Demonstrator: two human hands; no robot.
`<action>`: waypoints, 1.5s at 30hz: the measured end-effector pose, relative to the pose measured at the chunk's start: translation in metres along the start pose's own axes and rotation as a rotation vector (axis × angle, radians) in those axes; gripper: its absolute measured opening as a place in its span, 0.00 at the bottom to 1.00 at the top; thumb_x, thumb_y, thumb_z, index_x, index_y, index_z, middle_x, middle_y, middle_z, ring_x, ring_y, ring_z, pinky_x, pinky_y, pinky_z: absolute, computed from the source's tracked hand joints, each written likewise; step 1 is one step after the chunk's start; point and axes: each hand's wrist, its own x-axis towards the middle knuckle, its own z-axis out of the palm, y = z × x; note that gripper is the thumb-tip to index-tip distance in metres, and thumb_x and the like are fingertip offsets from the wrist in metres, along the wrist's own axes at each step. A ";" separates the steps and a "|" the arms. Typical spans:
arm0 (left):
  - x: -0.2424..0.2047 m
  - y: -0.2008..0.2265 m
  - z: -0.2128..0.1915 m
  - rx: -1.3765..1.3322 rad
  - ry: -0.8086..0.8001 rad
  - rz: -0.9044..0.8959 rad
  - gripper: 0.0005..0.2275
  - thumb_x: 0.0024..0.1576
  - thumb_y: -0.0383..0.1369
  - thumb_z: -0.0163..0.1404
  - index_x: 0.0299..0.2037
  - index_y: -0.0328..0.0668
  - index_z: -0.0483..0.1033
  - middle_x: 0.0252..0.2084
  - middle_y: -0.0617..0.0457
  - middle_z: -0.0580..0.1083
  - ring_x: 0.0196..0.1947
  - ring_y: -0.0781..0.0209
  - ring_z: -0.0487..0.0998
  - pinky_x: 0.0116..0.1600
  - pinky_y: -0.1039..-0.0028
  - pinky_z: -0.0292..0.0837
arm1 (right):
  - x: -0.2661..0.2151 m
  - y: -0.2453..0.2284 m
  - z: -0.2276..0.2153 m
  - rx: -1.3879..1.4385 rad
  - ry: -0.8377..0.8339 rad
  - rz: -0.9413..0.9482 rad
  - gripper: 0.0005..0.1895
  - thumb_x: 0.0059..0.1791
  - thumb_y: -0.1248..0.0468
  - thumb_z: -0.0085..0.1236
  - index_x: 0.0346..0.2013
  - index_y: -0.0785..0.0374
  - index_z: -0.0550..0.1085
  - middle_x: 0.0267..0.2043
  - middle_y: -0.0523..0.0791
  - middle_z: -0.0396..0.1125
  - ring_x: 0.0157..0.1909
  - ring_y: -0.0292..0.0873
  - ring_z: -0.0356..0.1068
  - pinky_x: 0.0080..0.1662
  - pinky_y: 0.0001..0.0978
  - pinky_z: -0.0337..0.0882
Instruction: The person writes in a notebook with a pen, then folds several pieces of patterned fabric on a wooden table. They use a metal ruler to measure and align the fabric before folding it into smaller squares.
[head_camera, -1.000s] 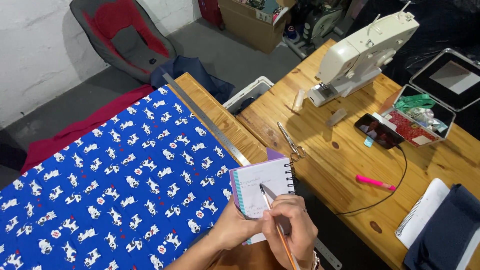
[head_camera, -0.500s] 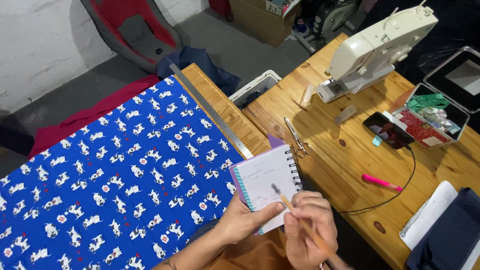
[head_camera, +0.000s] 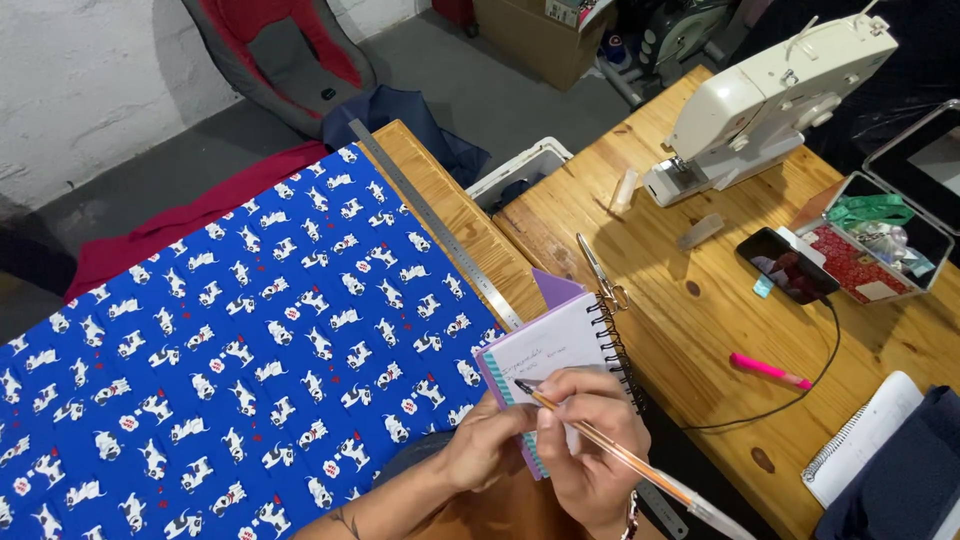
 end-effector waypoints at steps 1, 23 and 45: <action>0.001 0.001 0.000 0.000 -0.001 0.000 0.20 0.54 0.21 0.43 0.58 0.30 0.69 0.53 0.40 0.74 0.51 0.49 0.75 0.59 0.59 0.72 | 0.000 0.000 -0.001 -0.001 0.001 -0.001 0.06 0.52 0.64 0.53 0.37 0.62 0.66 0.37 0.50 0.69 0.39 0.46 0.75 0.46 0.35 0.79; 0.001 0.004 0.003 0.218 0.022 0.037 0.20 0.56 0.25 0.46 0.61 0.35 0.66 0.58 0.42 0.73 0.56 0.49 0.72 0.62 0.57 0.69 | -0.002 0.006 -0.005 -0.106 0.045 -0.035 0.04 0.51 0.66 0.53 0.37 0.61 0.68 0.38 0.50 0.68 0.40 0.48 0.75 0.46 0.36 0.80; 0.002 0.017 0.018 0.160 0.056 -0.024 0.25 0.53 0.29 0.52 0.63 0.36 0.65 0.58 0.42 0.73 0.56 0.47 0.74 0.60 0.56 0.71 | -0.007 0.020 -0.010 -0.046 0.141 0.044 0.04 0.52 0.68 0.54 0.37 0.63 0.67 0.39 0.52 0.66 0.43 0.48 0.72 0.49 0.37 0.80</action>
